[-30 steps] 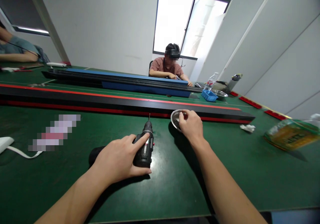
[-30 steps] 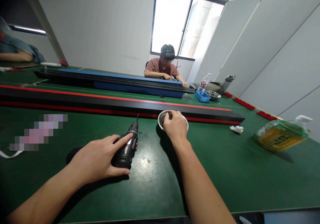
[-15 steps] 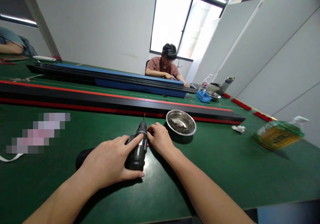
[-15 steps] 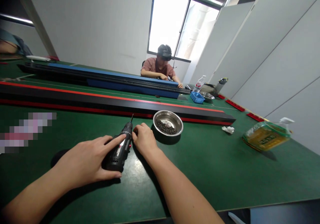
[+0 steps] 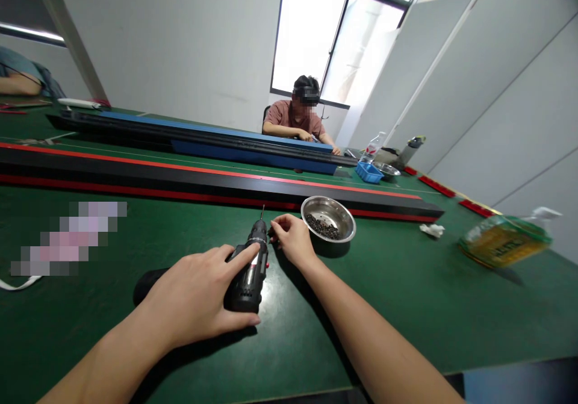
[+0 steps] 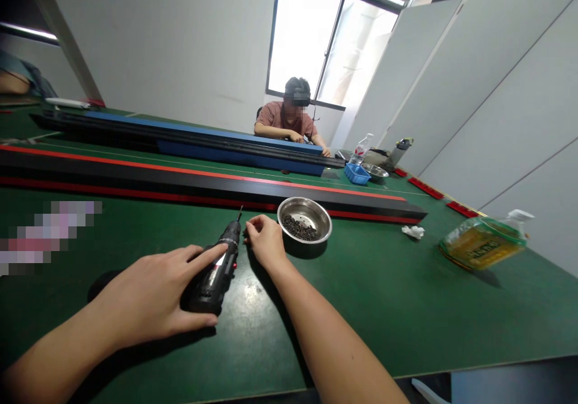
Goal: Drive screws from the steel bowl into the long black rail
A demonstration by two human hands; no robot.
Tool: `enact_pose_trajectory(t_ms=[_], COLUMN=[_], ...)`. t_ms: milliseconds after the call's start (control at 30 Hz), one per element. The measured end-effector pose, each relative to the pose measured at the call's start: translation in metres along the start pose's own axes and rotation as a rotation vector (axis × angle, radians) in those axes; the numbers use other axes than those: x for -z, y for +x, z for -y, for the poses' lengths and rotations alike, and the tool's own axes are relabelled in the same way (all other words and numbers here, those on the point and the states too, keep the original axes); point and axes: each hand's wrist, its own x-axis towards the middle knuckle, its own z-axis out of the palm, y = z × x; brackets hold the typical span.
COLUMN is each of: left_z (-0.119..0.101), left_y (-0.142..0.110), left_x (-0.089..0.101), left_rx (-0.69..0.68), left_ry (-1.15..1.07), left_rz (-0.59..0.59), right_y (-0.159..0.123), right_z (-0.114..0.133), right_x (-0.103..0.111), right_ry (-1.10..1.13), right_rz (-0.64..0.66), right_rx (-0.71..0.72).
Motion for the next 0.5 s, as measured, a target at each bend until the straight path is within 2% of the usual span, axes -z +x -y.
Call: enact_pose_trajectory(t_ms=[133, 333, 500], left_z=[0.0, 0.001, -0.001], left_y=[-0.002, -0.002, -0.001], left_x=[0.0, -0.001, 0.0], left_rx=[-0.009, -0.012, 0.003], left_ry=[-0.006, -0.031, -0.046], left_rz=[0.008, 0.019, 0.028], right_y=[0.004, 0.012, 0.036], right_z=[-0.003, -0.005, -0.005], right_x=[-0.003, -0.006, -0.019], right_ry=[0.058, -0.006, 0.078], right_rz=[-0.004, -0.019, -0.076], right_rx=[0.005, 0.027, -0.075])
